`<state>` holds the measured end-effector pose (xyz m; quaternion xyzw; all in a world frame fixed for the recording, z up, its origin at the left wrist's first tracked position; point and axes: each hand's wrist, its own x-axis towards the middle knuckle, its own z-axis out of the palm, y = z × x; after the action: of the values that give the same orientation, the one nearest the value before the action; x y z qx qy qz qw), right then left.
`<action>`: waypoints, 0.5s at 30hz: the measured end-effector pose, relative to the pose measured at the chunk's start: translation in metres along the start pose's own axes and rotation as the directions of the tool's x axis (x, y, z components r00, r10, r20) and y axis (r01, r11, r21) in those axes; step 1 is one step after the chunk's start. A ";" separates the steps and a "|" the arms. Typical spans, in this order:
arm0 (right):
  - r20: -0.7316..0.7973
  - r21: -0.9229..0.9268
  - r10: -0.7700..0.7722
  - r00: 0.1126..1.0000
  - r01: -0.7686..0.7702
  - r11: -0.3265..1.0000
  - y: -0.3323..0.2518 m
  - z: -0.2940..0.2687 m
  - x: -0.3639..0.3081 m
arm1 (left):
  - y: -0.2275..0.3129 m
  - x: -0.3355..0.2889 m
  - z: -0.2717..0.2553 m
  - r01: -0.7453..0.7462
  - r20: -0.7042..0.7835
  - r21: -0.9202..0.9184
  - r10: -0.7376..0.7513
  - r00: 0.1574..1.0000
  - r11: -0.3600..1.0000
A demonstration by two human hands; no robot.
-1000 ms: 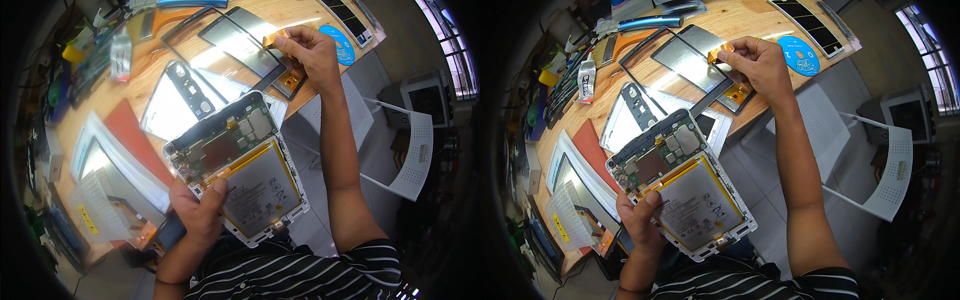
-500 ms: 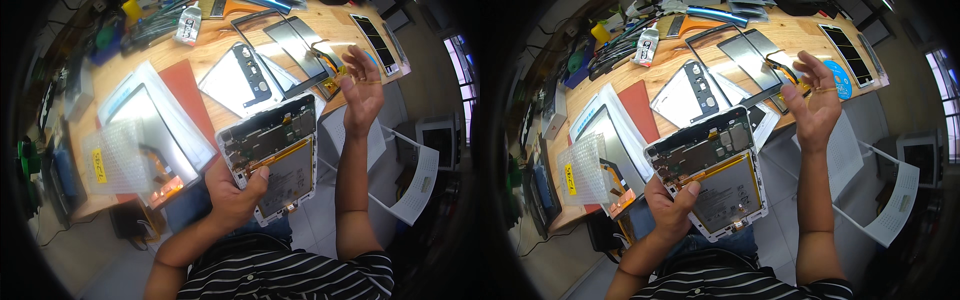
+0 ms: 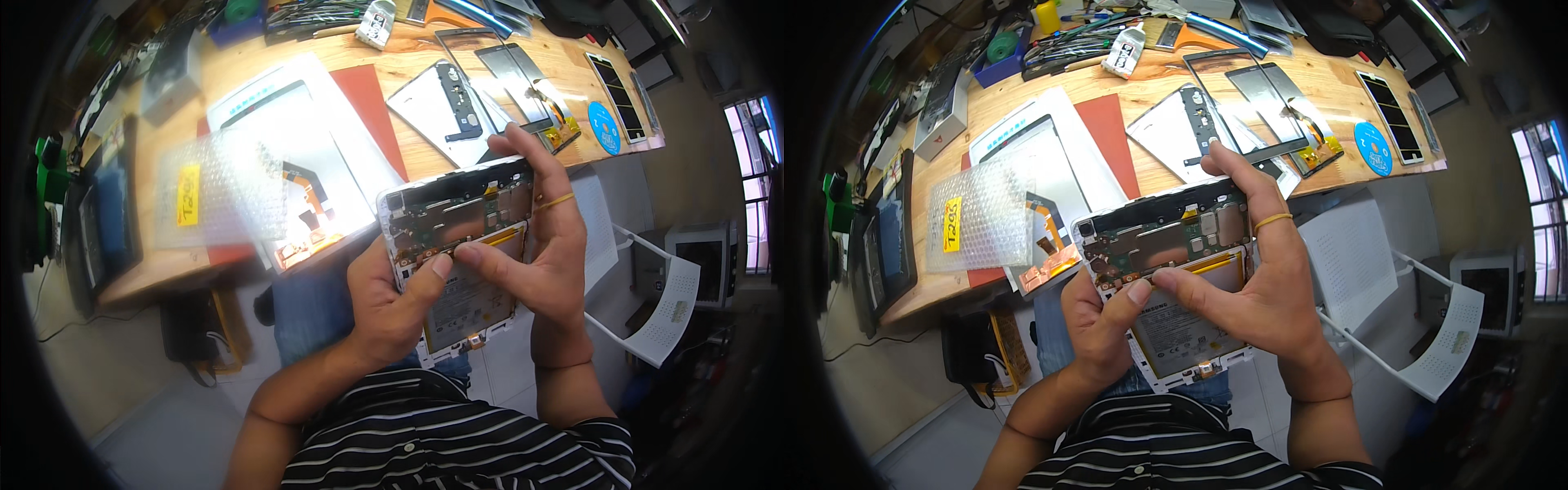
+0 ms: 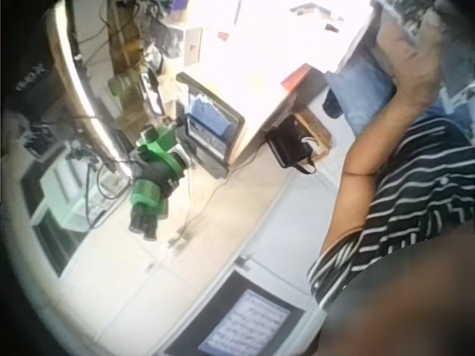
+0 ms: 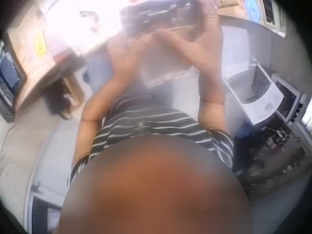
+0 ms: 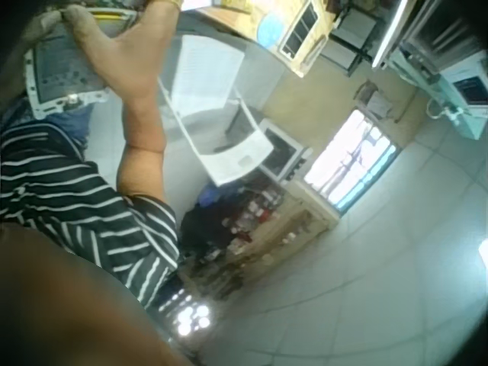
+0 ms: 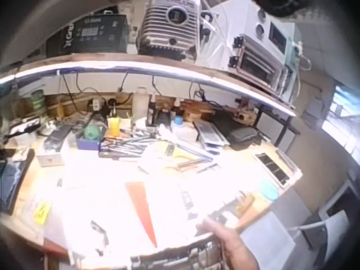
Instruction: The person sits on the floor and handles multiple tablet components, including screens and internal frames. They pick up and place down screen assemblies, compare parts, and manipulate ribbon cables and chassis pieces on a cluttered workbench.
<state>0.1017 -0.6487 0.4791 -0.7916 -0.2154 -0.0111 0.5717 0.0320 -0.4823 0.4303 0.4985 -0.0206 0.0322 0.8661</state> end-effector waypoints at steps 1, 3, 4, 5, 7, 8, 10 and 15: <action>0.004 0.007 0.000 1.000 0.000 1.000 -0.002 0.003 0.001 | 0.002 -0.001 -0.002 -0.017 -0.002 0.010 0.017 1.000 1.000; 0.021 0.008 0.002 1.000 -0.002 1.000 -0.008 0.006 0.004 | 0.004 -0.001 -0.004 -0.050 0.002 0.052 0.050 0.999 0.997; 0.034 0.001 -0.002 0.999 0.002 1.000 -0.011 0.008 0.004 | 0.007 -0.002 -0.007 -0.071 0.005 0.074 0.071 0.997 0.995; 0.048 -0.006 -0.005 0.999 0.005 1.000 -0.013 0.009 0.005 | 0.008 -0.002 -0.007 -0.110 0.003 0.131 0.110 0.994 0.985; 0.057 0.039 -0.002 0.998 0.000 0.999 -0.015 0.012 0.008 | 0.010 -0.002 -0.007 -0.181 0.001 0.240 0.186 0.983 0.954; 0.064 0.073 0.005 0.998 -0.010 0.997 -0.016 0.013 0.008 | 0.011 -0.003 -0.005 -0.184 0.013 0.271 0.187 0.982 0.945; 0.059 0.102 0.028 0.998 -0.034 0.994 -0.018 0.015 0.007 | 0.016 -0.004 -0.008 -0.203 0.057 0.329 0.195 0.979 0.922; 0.050 0.138 0.070 0.996 -0.076 0.988 -0.020 0.015 0.002 | 0.014 -0.004 -0.005 -0.327 0.078 0.406 0.324 0.943 0.854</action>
<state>0.0935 -0.6293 0.4924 -0.7572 -0.1992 0.0427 0.6207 0.0271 -0.4706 0.4398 0.6597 -0.1002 0.1798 0.7228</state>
